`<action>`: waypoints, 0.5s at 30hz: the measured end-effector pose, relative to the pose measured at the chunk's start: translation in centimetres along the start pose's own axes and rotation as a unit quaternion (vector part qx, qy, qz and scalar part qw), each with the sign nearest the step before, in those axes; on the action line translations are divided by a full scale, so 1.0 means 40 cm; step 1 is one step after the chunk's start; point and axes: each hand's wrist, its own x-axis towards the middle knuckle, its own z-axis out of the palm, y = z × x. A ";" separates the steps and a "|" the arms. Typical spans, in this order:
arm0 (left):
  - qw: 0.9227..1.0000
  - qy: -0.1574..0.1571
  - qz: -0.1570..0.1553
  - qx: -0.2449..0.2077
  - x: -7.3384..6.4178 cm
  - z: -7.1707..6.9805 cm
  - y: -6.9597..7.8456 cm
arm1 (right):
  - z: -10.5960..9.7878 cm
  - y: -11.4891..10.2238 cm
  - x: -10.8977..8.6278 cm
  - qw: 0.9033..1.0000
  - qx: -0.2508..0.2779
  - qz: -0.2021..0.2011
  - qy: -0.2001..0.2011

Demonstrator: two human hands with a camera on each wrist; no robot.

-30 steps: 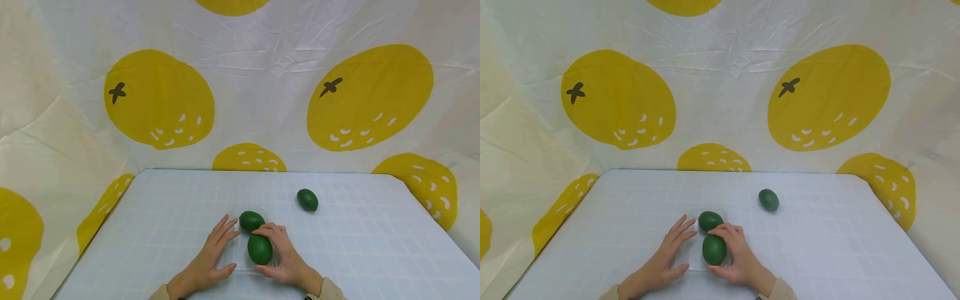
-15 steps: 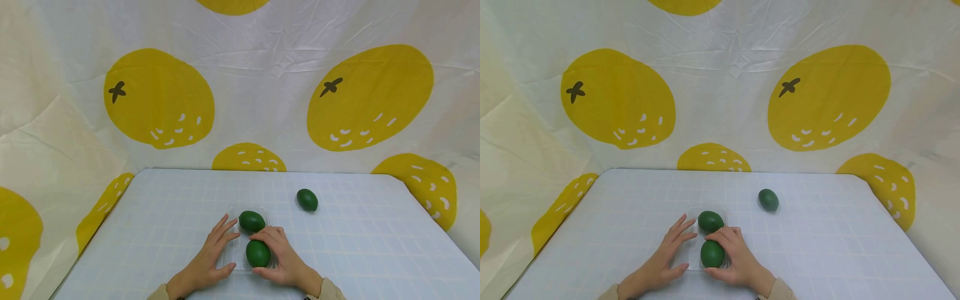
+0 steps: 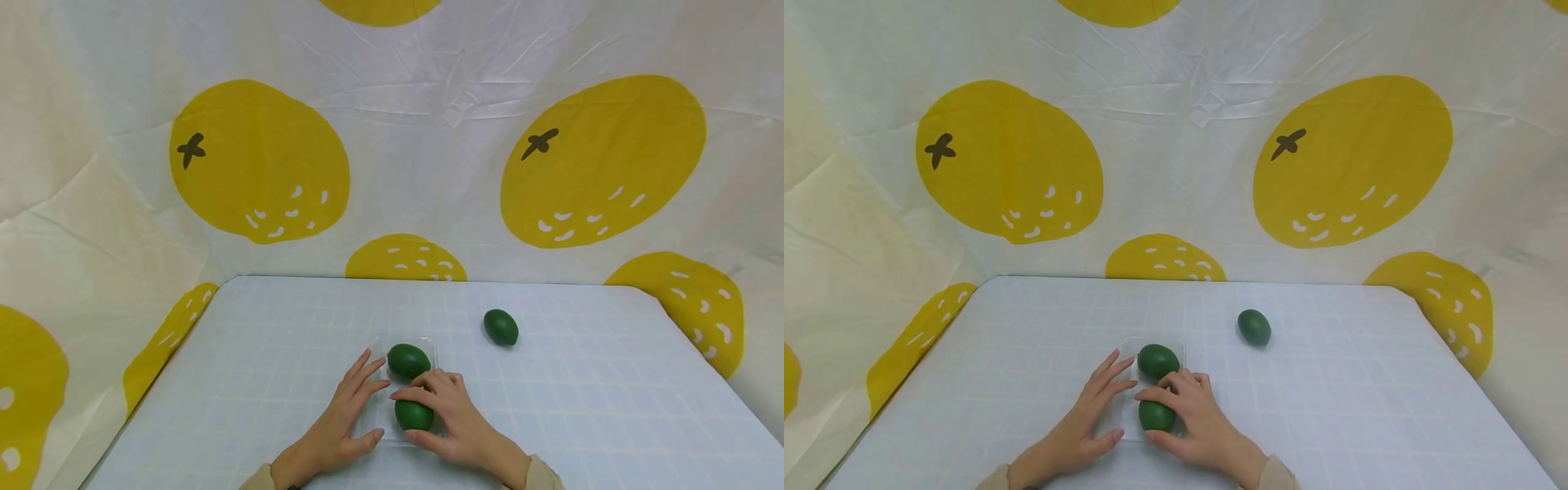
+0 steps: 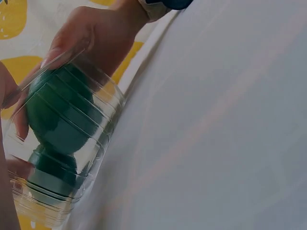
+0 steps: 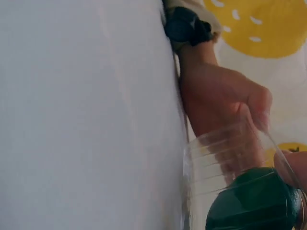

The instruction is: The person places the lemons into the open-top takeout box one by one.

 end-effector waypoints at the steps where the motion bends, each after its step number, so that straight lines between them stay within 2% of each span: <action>1: 1.000 0.002 0.001 -0.001 0.000 0.000 0.000 | -0.005 -0.006 0.003 1.000 -0.003 0.010 -0.014; 8: 1.000 0.005 0.008 -0.001 -0.003 0.003 -0.001 | -0.033 -0.041 0.024 0.991 0.005 0.090 -0.096; 12: 1.000 0.002 0.004 -0.002 -0.003 0.002 0.000 | -0.028 -0.056 0.033 0.985 -0.013 0.134 -0.105; 15: 1.000 -0.001 -0.003 -0.004 -0.002 0.002 0.000 | -0.022 -0.063 0.038 0.984 -0.023 0.150 -0.098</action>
